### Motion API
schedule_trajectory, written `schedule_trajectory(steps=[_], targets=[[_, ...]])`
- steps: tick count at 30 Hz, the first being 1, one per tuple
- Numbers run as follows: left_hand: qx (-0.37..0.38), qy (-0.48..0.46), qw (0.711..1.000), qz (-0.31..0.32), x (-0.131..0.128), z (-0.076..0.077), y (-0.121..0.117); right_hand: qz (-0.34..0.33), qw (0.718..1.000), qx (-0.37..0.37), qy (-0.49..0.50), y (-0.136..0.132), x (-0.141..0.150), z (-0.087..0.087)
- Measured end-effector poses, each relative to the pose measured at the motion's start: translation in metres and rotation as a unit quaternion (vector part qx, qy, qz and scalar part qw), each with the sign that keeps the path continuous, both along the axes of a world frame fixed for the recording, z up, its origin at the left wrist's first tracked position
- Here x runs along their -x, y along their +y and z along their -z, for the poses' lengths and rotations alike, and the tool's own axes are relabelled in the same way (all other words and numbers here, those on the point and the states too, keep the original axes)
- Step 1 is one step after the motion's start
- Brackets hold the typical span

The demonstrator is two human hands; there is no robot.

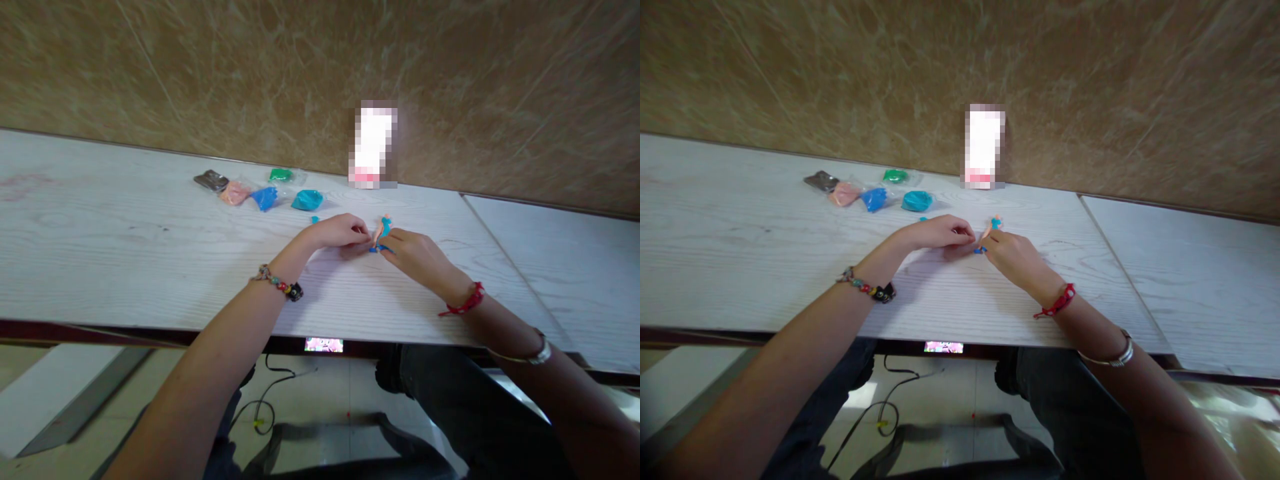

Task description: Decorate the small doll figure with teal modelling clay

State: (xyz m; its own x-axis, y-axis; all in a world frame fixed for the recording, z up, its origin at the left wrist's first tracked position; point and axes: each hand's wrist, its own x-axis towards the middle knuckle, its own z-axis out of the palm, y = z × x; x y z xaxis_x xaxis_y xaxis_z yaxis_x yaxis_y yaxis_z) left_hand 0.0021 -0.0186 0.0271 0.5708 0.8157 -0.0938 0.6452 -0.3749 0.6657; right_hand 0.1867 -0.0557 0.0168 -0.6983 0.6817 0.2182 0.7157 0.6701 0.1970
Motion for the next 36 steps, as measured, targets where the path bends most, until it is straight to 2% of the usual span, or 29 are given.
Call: schedule_trajectory(steps=[9, 16, 19, 24, 28, 36], targets=[[-0.004, -0.011, 1.0, 0.008, 0.001, 0.006, 0.004, -0.03, 1.0, -0.005, 0.005, 0.004, -0.003, 0.007], [-0.001, -0.012, 1.0, 0.004, 0.001, 0.006, 0.003, -0.029, 0.993, 0.052, 0.102, 0.006, -0.004, 0.004], [-0.001, -0.005, 1.0, 0.004, 0.001, 0.005, 0.003, -0.007, 0.993, 0.054, 0.105, 0.003, -0.002, 0.001], [-0.012, 0.003, 1.0, 0.005, 0.002, 0.006, 0.006, 0.048, 0.997, 0.028, 0.047, -0.004, 0.006, 0.002], [-0.006, -0.015, 1.0, 0.008, 0.002, 0.008, 0.006, 0.064, 0.997, 0.026, 0.033, -0.007, 0.009, 0.002], [0.01, -0.041, 0.999, -0.026, 0.002, 0.009, 0.005, 0.055, 0.986, 0.074, 0.14, -0.002, 0.003, -0.003]])
